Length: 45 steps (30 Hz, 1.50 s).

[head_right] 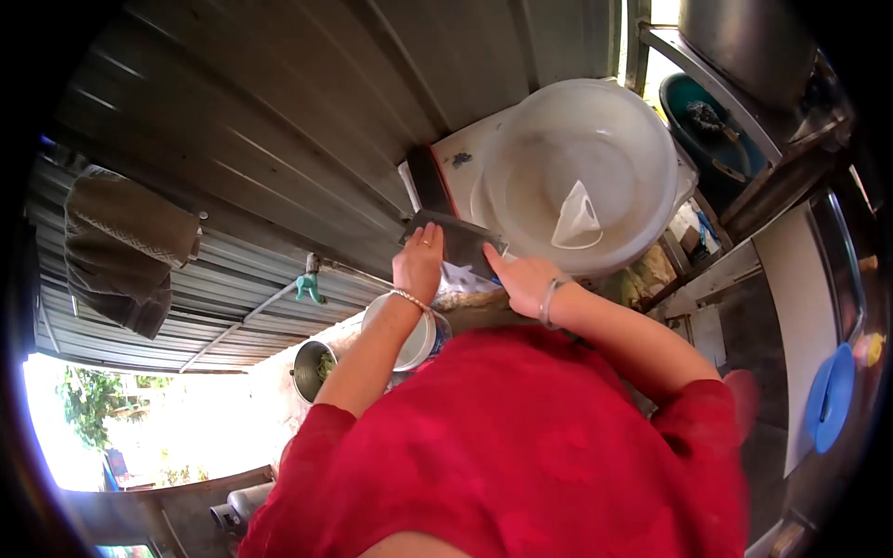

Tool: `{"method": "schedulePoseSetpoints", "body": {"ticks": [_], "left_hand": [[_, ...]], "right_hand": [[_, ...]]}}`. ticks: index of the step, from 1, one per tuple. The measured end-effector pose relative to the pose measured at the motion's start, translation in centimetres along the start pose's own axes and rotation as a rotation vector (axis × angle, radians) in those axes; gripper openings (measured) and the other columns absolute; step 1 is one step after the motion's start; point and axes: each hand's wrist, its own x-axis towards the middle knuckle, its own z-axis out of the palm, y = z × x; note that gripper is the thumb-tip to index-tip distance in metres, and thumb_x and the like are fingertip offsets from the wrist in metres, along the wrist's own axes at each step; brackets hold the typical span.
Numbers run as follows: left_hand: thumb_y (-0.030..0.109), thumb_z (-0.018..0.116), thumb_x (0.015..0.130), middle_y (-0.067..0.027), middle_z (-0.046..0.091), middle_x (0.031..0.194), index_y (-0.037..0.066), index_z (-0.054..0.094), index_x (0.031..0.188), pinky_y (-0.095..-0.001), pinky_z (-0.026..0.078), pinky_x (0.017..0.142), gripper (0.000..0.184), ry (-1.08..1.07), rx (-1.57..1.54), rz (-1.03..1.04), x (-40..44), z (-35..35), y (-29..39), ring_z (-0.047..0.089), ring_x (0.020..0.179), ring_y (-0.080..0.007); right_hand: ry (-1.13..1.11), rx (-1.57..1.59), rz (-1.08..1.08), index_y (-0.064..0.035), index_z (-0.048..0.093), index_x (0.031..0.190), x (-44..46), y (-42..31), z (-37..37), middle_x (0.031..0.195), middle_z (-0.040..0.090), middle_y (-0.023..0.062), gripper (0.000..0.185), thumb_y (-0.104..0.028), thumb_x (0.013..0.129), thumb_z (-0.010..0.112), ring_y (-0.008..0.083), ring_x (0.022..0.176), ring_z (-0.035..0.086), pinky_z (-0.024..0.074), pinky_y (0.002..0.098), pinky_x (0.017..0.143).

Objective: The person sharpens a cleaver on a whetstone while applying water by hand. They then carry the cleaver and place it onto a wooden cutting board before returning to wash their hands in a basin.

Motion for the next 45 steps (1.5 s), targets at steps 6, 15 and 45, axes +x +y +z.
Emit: {"method": "schedulePoseSetpoints", "body": {"ticks": [6, 15, 45], "left_hand": [[0.006, 0.048, 0.077, -0.0099, 0.057, 0.119, 0.002, 0.055, 0.113, -0.0349, 0.051, 0.081, 0.036, -0.072, -0.029, -0.045, 4.6, 1.7, -3.9, 0.057, 0.105, -0.0266], [0.005, 0.048, 0.078, -0.0105, 0.057, 0.117, 0.001, 0.054, 0.112, -0.0363, 0.053, 0.075, 0.034, 0.002, -0.095, 0.089, 0.6, 0.8, -1.8, 0.057, 0.104, -0.0286], [0.008, 0.050, 0.076, -0.0122, 0.057, 0.118, 0.000, 0.054, 0.112, -0.0341, 0.053, 0.075, 0.037, -0.190, -0.174, 0.148, 7.8, 1.7, -8.3, 0.057, 0.104, -0.0288]], "right_hand": [[0.160, 0.023, -0.004, -0.0092, 0.017, 0.142, 4.9, 0.2, 1.3, 0.085, 0.062, 0.0219, 0.080, -0.006, 0.070, 0.053, 0.0387, 0.077, 0.060, 0.0469, 0.0461, 0.068], [0.011, 0.037, 0.081, -0.0088, 0.014, 0.142, 0.1, -1.8, 1.5, 0.081, 0.061, 0.0231, 0.083, -0.003, 0.068, 0.052, 0.0396, 0.075, 0.060, 0.0463, 0.0475, 0.067], [0.062, -0.044, 0.266, -0.0122, 0.014, 0.143, 8.2, -4.1, -0.8, 0.090, 0.062, 0.0228, 0.082, -0.008, 0.070, 0.052, 0.0394, 0.085, 0.060, 0.0472, 0.0466, 0.074]]}}
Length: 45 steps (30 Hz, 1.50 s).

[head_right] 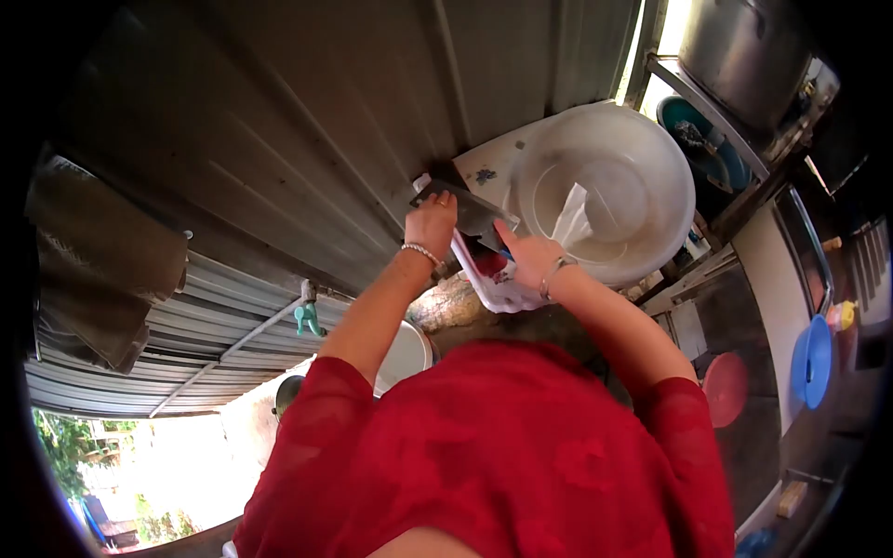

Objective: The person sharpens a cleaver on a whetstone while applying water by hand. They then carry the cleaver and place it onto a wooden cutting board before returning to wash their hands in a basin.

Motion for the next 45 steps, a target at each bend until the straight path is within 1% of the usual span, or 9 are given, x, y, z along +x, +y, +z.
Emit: {"method": "schedulePoseSetpoints", "body": {"ticks": [7, 14, 17, 21, 27, 30, 33, 42, 45], "left_hand": [[0.008, 0.051, 0.076, -0.0124, 0.060, 0.114, 0.000, 0.056, 0.110, -0.0357, 0.053, 0.075, 0.035, 0.335, 0.008, 0.142, -5.6, 3.1, 2.6, 0.059, 0.102, -0.0286], [0.005, 0.050, 0.074, -0.0110, 0.061, 0.098, 0.001, 0.056, 0.098, -0.0353, 0.054, 0.066, 0.025, 0.334, -0.059, 0.041, 1.1, 2.9, -1.9, 0.060, 0.093, -0.0255], [0.005, 0.050, 0.074, -0.0104, 0.061, 0.098, 0.001, 0.056, 0.097, -0.0347, 0.054, 0.065, 0.024, 0.145, -0.019, 0.011, -1.3, 0.7, 0.2, 0.060, 0.094, -0.0255], [0.007, 0.049, 0.076, -0.0137, 0.056, 0.120, -0.002, 0.052, 0.114, -0.0350, 0.054, 0.074, 0.039, 0.256, 0.009, 0.052, -5.1, 3.1, 3.1, 0.057, 0.105, -0.0289], [0.005, 0.049, 0.076, -0.0132, 0.056, 0.119, -0.001, 0.054, 0.112, -0.0348, 0.053, 0.076, 0.037, 0.220, 0.020, -0.088, 0.1, 1.9, -0.5, 0.057, 0.106, -0.0276], [0.005, 0.050, 0.075, -0.0116, 0.058, 0.117, 0.000, 0.056, 0.110, -0.0346, 0.053, 0.075, 0.035, -0.047, -0.003, -0.108, -0.7, -0.7, 0.9, 0.057, 0.105, -0.0263], [0.007, 0.050, 0.076, -0.0124, 0.058, 0.119, 0.000, 0.055, 0.112, -0.0352, 0.053, 0.076, 0.037, 0.194, 0.084, -0.022, -4.9, 1.5, 3.9, 0.057, 0.107, -0.0270], [0.007, 0.050, 0.077, -0.0118, 0.059, 0.113, 0.001, 0.055, 0.113, -0.0355, 0.052, 0.078, 0.037, 0.052, 0.062, -0.115, -0.7, 0.5, -0.3, 0.057, 0.102, -0.0260], [0.007, 0.051, 0.075, -0.0123, 0.059, 0.114, 0.000, 0.055, 0.113, -0.0349, 0.051, 0.079, 0.038, 0.130, 0.021, 0.000, -5.0, 0.1, 1.9, 0.056, 0.105, -0.0267]], "right_hand": [[-0.205, -0.004, 0.064, -0.0117, 0.009, 0.144, -6.0, -0.7, 0.8, 0.076, 0.062, 0.0233, 0.082, -0.006, 0.072, 0.048, 0.0395, 0.071, 0.061, 0.0458, 0.0469, 0.067], [0.047, -0.006, -0.029, -0.0107, 0.014, 0.143, 0.5, 0.2, 0.6, 0.081, 0.061, 0.0244, 0.083, -0.006, 0.070, 0.051, 0.0408, 0.075, 0.059, 0.0454, 0.0483, 0.069], [0.020, 0.019, -0.072, -0.0113, 0.016, 0.143, -1.5, 1.0, 0.2, 0.081, 0.061, 0.0247, 0.080, -0.007, 0.071, 0.051, 0.0415, 0.075, 0.059, 0.0452, 0.0486, 0.069], [-0.120, 0.010, -0.056, -0.0113, 0.016, 0.142, -4.0, 1.9, 0.6, 0.085, 0.062, 0.0232, 0.080, -0.008, 0.071, 0.052, 0.0395, 0.081, 0.060, 0.0461, 0.0473, 0.071], [0.013, -0.043, -0.131, -0.0141, 0.014, 0.143, 1.3, 2.3, 0.3, 0.084, 0.062, 0.0228, 0.083, -0.008, 0.071, 0.053, 0.0397, 0.078, 0.060, 0.0459, 0.0478, 0.069], [-0.059, -0.024, -0.125, -0.0120, 0.015, 0.143, 0.5, 2.4, -0.5, 0.087, 0.062, 0.0229, 0.080, -0.007, 0.071, 0.051, 0.0392, 0.082, 0.060, 0.0462, 0.0477, 0.071], [-0.124, -0.010, -0.151, -0.0132, 0.015, 0.143, -2.6, 3.1, -1.3, 0.087, 0.062, 0.0237, 0.079, -0.007, 0.072, 0.050, 0.0396, 0.080, 0.061, 0.0463, 0.0487, 0.069], [0.004, -0.037, -0.215, -0.0186, 0.015, 0.143, 2.7, 3.5, -0.9, 0.085, 0.062, 0.0215, 0.079, -0.010, 0.073, 0.051, 0.0385, 0.078, 0.061, 0.0470, 0.0472, 0.067], [-0.150, -0.047, -0.244, -0.0188, 0.018, 0.143, -1.4, 3.6, -2.3, 0.084, 0.062, 0.0213, 0.076, -0.012, 0.074, 0.050, 0.0382, 0.077, 0.061, 0.0471, 0.0466, 0.066]]}}
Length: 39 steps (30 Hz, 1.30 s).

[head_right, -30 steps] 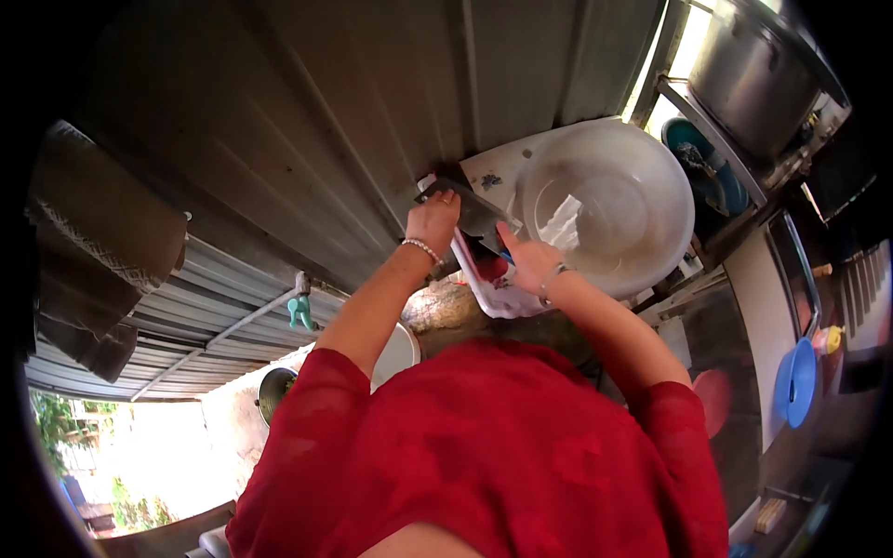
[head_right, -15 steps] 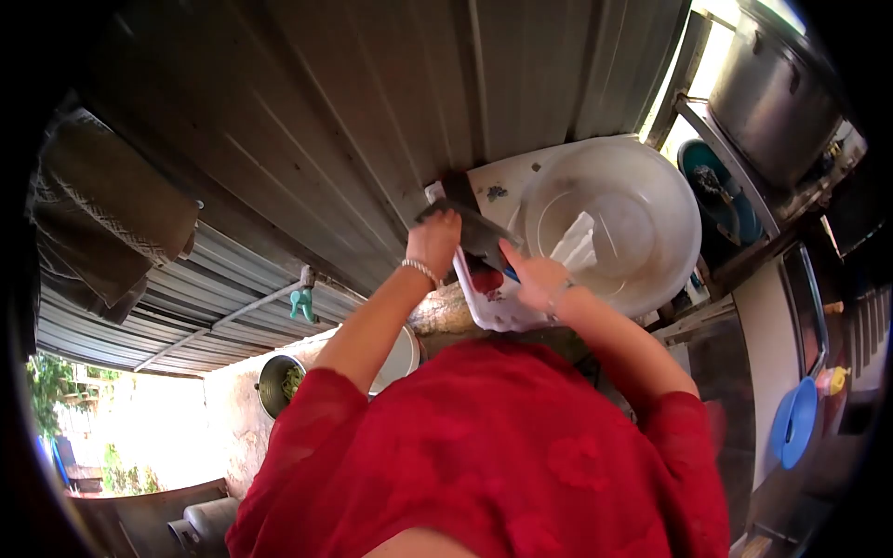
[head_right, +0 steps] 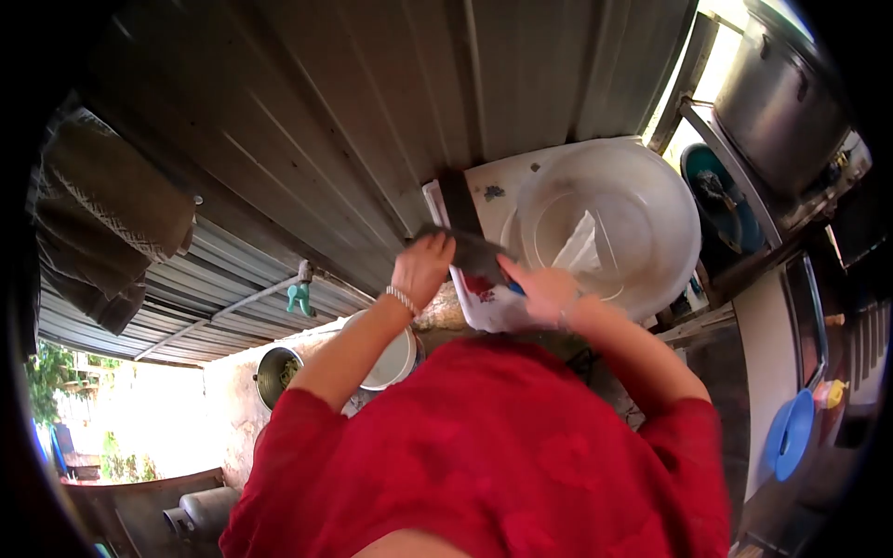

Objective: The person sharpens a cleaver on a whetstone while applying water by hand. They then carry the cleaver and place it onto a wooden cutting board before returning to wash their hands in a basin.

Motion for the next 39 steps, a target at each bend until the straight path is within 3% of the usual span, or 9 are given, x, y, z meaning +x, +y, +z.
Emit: {"method": "schedulePoseSetpoints", "body": {"ticks": [10, 11, 14, 18, 23, 29, 33, 37, 39], "left_hand": [[0.008, 0.054, 0.072, -0.0102, 0.059, 0.097, 0.001, 0.057, 0.102, -0.0310, 0.053, 0.068, 0.031, -0.103, 0.190, -0.151, 2.7, 0.0, -1.4, 0.059, 0.088, -0.0227], [0.009, 0.053, 0.073, -0.0115, 0.059, 0.101, 0.001, 0.057, 0.103, -0.0317, 0.053, 0.067, 0.031, -0.160, 0.166, -0.158, 1.8, -0.2, -0.6, 0.060, 0.087, -0.0227], [0.010, 0.052, 0.075, -0.0143, 0.059, 0.107, -0.001, 0.056, 0.105, -0.0319, 0.053, 0.066, 0.033, 0.103, 0.186, 0.021, -2.6, 0.1, 1.9, 0.059, 0.091, -0.0235], [0.009, 0.051, 0.075, -0.0175, 0.058, 0.113, -0.005, 0.054, 0.110, -0.0317, 0.053, 0.071, 0.037, -0.011, 0.231, -0.080, -0.8, 0.2, 1.6, 0.059, 0.098, -0.0254], [0.009, 0.051, 0.077, -0.0222, 0.058, 0.114, -0.009, 0.052, 0.115, -0.0318, 0.054, 0.067, 0.042, -0.213, 0.233, -0.130, 2.8, 1.0, -1.3, 0.061, 0.097, -0.0291], [0.008, 0.052, 0.076, -0.0275, 0.058, 0.109, -0.011, 0.052, 0.114, -0.0322, 0.055, 0.059, 0.043, -0.123, 0.384, -0.147, -1.2, 1.5, 4.3, 0.062, 0.092, -0.0311], [0.008, 0.053, 0.075, -0.0262, 0.059, 0.107, -0.012, 0.054, 0.111, -0.0304, 0.054, 0.058, 0.041, -0.064, 0.404, -0.212, 2.1, 2.2, 1.4, 0.062, 0.088, -0.0290], [0.011, 0.053, 0.075, -0.0254, 0.059, 0.109, -0.010, 0.055, 0.110, -0.0306, 0.053, 0.061, 0.040, -0.309, 0.180, -0.233, 2.1, -1.2, 1.6, 0.061, 0.093, -0.0282], [0.012, 0.053, 0.076, -0.0247, 0.058, 0.110, -0.009, 0.055, 0.111, -0.0310, 0.053, 0.063, 0.041, -0.169, 0.233, -0.157, -1.3, -1.1, 4.0, 0.061, 0.096, -0.0288]], "right_hand": [[0.047, -0.118, -0.057, -0.0264, 0.016, 0.143, 5.0, 1.5, -1.3, 0.079, 0.062, 0.0200, 0.081, -0.010, 0.071, 0.049, 0.0373, 0.072, 0.060, 0.0466, 0.0448, 0.062], [0.007, -0.128, -0.065, -0.0271, 0.016, 0.143, 4.0, 1.5, -1.3, 0.079, 0.062, 0.0201, 0.082, -0.010, 0.071, 0.049, 0.0373, 0.071, 0.060, 0.0467, 0.0447, 0.062], [-0.103, -0.157, -0.096, -0.0297, 0.015, 0.143, 1.4, 1.8, -1.2, 0.077, 0.062, 0.0202, 0.084, -0.010, 0.069, 0.050, 0.0375, 0.069, 0.060, 0.0469, 0.0447, 0.061], [-0.094, -0.156, -0.089, -0.0324, 0.015, 0.143, 3.9, 2.7, -1.8, 0.075, 0.061, 0.0197, 0.086, -0.009, 0.068, 0.050, 0.0378, 0.067, 0.060, 0.0467, 0.0456, 0.059], [0.118, -0.178, -0.107, -0.0304, 0.029, 0.139, 7.0, 2.9, -3.1, 0.079, 0.063, 0.0176, 0.078, -0.005, 0.069, 0.051, 0.0344, 0.072, 0.062, 0.0476, 0.0442, 0.061], [0.234, -0.258, -0.072, -0.0274, 0.033, 0.138, 3.3, 1.7, 0.6, 0.074, 0.061, 0.0150, 0.073, -0.009, 0.070, 0.053, 0.0316, 0.069, 0.062, 0.0482, 0.0433, 0.060], [0.346, -0.202, -0.091, -0.0232, 0.036, 0.136, 7.1, 2.3, -0.3, 0.074, 0.061, 0.0166, 0.069, -0.009, 0.070, 0.054, 0.0329, 0.067, 0.062, 0.0483, 0.0436, 0.059], [0.305, -0.259, -0.117, -0.0178, 0.037, 0.136, 7.5, 2.2, -0.7, 0.080, 0.063, 0.0149, 0.065, -0.010, 0.072, 0.050, 0.0324, 0.075, 0.062, 0.0484, 0.0421, 0.064], [0.175, -0.260, -0.109, -0.0156, 0.037, 0.136, 4.3, 1.0, -0.6, 0.080, 0.062, 0.0152, 0.064, -0.011, 0.073, 0.049, 0.0323, 0.075, 0.062, 0.0484, 0.0419, 0.065]]}}
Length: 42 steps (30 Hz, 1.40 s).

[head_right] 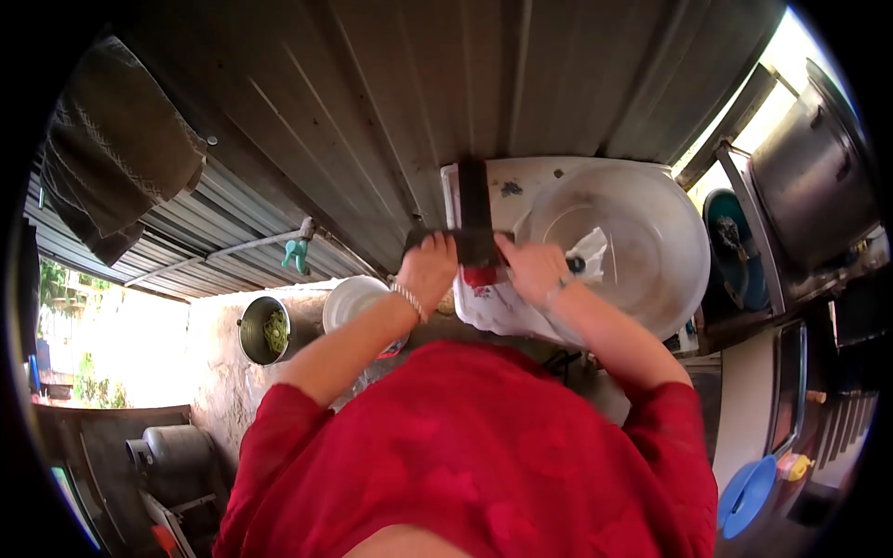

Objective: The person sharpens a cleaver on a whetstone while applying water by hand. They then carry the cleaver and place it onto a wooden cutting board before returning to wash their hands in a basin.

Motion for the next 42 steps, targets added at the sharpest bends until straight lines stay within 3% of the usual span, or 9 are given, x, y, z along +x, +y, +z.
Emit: {"method": "schedulePoseSetpoints", "body": {"ticks": [4, 8, 14, 22, 24, 27, 31, 39, 42], "left_hand": [[0.012, 0.052, 0.077, -0.0236, 0.057, 0.114, -0.007, 0.054, 0.114, -0.0322, 0.054, 0.067, 0.042, 0.069, 0.116, -0.040, -0.8, 1.3, 1.3, 0.059, 0.101, -0.0288], [0.012, 0.051, 0.077, -0.0235, 0.056, 0.117, -0.007, 0.053, 0.115, -0.0334, 0.054, 0.069, 0.042, 0.092, 0.086, -0.101, 3.6, 3.8, -1.7, 0.059, 0.102, -0.0294], [0.011, 0.051, 0.078, -0.0253, 0.056, 0.115, -0.007, 0.054, 0.113, -0.0319, 0.055, 0.066, 0.040, 0.026, 0.047, -0.033, -1.2, 1.0, 1.3, 0.059, 0.102, -0.0310], [0.010, 0.053, 0.076, -0.0188, 0.060, 0.105, -0.006, 0.054, 0.109, -0.0305, 0.053, 0.064, 0.037, 0.058, 0.042, -0.087, 3.7, 2.4, -2.4, 0.060, 0.094, -0.0257], [0.010, 0.051, 0.076, -0.0205, 0.058, 0.110, -0.007, 0.053, 0.111, -0.0316, 0.052, 0.068, 0.039, -0.061, -0.086, -0.098, 2.9, 1.0, -1.8, 0.059, 0.098, -0.0274], [0.009, 0.050, 0.076, -0.0223, 0.056, 0.114, -0.007, 0.052, 0.114, -0.0341, 0.052, 0.070, 0.041, 0.133, -0.069, 0.018, -1.6, 1.4, 0.7, 0.058, 0.102, -0.0292], [0.011, 0.050, 0.077, -0.0225, 0.055, 0.118, -0.007, 0.051, 0.116, -0.0351, 0.052, 0.073, 0.043, 0.093, -0.001, -0.002, -0.9, 1.9, 1.0, 0.057, 0.105, -0.0299], [0.014, 0.053, 0.076, -0.0217, 0.058, 0.115, -0.006, 0.053, 0.114, -0.0338, 0.053, 0.071, 0.043, -0.102, -0.125, -0.042, 2.1, -0.1, -1.6, 0.059, 0.100, -0.0295], [0.015, 0.052, 0.076, -0.0219, 0.055, 0.119, -0.006, 0.052, 0.117, -0.0338, 0.052, 0.073, 0.045, 0.069, -0.027, 0.073, -1.8, 0.4, 1.0, 0.057, 0.104, -0.0306]], "right_hand": [[-0.029, -0.003, -0.014, -0.0140, 0.035, 0.137, -0.6, -0.1, 1.4, 0.081, 0.062, 0.0161, 0.064, -0.012, 0.074, 0.049, 0.0322, 0.076, 0.062, 0.0487, 0.0419, 0.067], [0.164, 0.046, -0.011, -0.0126, 0.031, 0.138, 4.5, 1.7, 3.0, 0.079, 0.062, 0.0162, 0.067, -0.012, 0.074, 0.050, 0.0322, 0.076, 0.062, 0.0485, 0.0438, 0.068], [-0.103, 0.017, -0.045, -0.0141, 0.028, 0.140, -0.9, 0.3, 0.4, 0.081, 0.064, 0.0158, 0.070, -0.013, 0.074, 0.051, 0.0318, 0.074, 0.063, 0.0482, 0.0438, 0.067], [0.095, 0.033, -0.014, -0.0116, 0.032, 0.137, 4.3, 1.1, 0.5, 0.079, 0.064, 0.0168, 0.065, -0.014, 0.075, 0.051, 0.0328, 0.074, 0.062, 0.0482, 0.0448, 0.067], [0.013, 0.029, -0.030, -0.0119, 0.032, 0.138, 2.6, 1.0, 0.0, 0.079, 0.064, 0.0166, 0.065, -0.014, 0.075, 0.051, 0.0325, 0.073, 0.062, 0.0483, 0.0444, 0.066], [-0.063, 0.034, -0.058, -0.0137, 0.031, 0.138, -1.4, 0.3, 0.6, 0.080, 0.064, 0.0161, 0.066, -0.014, 0.075, 0.051, 0.0320, 0.072, 0.063, 0.0484, 0.0435, 0.064], [0.031, 0.008, -0.071, -0.0162, 0.029, 0.139, -0.1, 1.4, 2.2, 0.074, 0.064, 0.0150, 0.067, -0.017, 0.077, 0.053, 0.0321, 0.063, 0.062, 0.0480, 0.0454, 0.062], [-0.058, -0.006, -0.060, -0.0128, 0.032, 0.138, 1.5, 0.9, -1.3, 0.077, 0.064, 0.0151, 0.067, -0.010, 0.073, 0.050, 0.0329, 0.072, 0.062, 0.0490, 0.0434, 0.066], [-0.113, 0.008, -0.055, -0.0142, 0.031, 0.139, -1.9, 0.6, 0.4, 0.076, 0.064, 0.0155, 0.067, -0.012, 0.075, 0.049, 0.0323, 0.070, 0.063, 0.0488, 0.0439, 0.064]]}}
